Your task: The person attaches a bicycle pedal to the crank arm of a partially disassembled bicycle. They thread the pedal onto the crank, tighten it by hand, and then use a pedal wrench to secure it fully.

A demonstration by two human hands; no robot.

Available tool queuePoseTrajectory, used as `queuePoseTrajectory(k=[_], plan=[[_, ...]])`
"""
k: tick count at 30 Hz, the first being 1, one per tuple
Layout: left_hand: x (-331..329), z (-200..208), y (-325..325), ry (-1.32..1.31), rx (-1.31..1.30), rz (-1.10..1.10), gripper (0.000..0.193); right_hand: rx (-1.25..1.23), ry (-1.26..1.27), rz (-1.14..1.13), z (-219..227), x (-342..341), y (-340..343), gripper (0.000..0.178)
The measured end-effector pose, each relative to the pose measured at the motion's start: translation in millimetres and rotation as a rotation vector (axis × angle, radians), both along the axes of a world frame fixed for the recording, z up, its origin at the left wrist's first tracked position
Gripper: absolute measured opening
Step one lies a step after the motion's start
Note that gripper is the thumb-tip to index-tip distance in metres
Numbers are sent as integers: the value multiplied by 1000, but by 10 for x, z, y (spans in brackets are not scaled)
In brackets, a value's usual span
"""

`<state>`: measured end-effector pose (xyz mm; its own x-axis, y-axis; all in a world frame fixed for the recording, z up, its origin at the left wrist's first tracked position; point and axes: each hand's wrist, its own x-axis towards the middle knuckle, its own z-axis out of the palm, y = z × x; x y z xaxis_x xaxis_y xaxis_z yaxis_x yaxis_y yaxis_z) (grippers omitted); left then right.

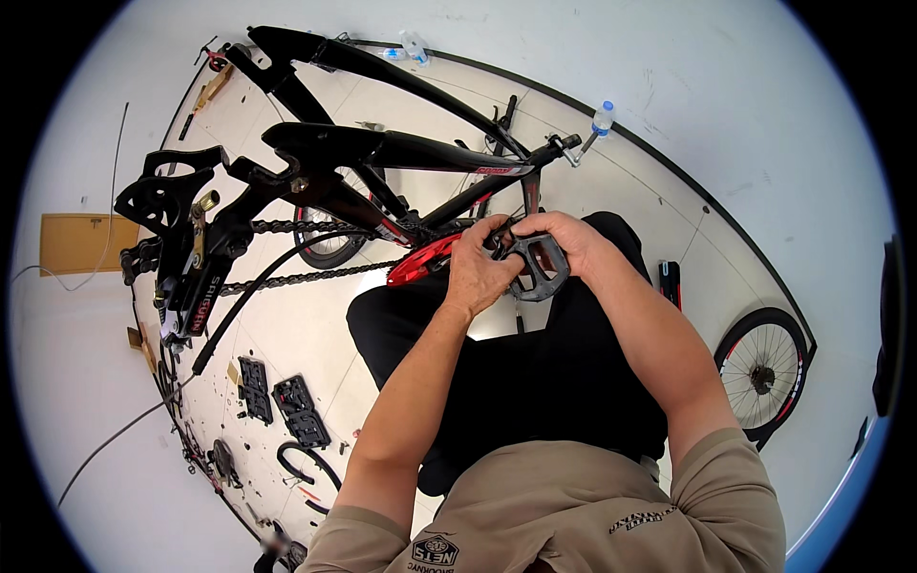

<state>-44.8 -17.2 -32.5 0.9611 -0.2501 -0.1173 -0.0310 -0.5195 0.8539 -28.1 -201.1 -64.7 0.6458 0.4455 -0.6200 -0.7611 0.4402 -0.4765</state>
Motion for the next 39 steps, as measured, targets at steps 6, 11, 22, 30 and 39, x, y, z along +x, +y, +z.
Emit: queuePoseTrajectory(k=[6, 11, 22, 30, 39], plan=[[-13, 76, -28, 39, -14, 13, 61, -141, -56, 87, 101, 39, -59, 19], [-15, -28, -22, -26, 35, 15, 61, -180, -61, 70, -53, 86, -42, 14], [-2, -80, -18, -53, -71, 40, 56, -99, -53, 108, 62, 35, -104, 19], [-16, -24, -40, -76, -66, 39, 55, -59, -61, 41, 5, 19, -59, 18], [-8, 2, -35, -89, -51, 7, 55, -103, -70, 74, -52, 60, -50, 16]])
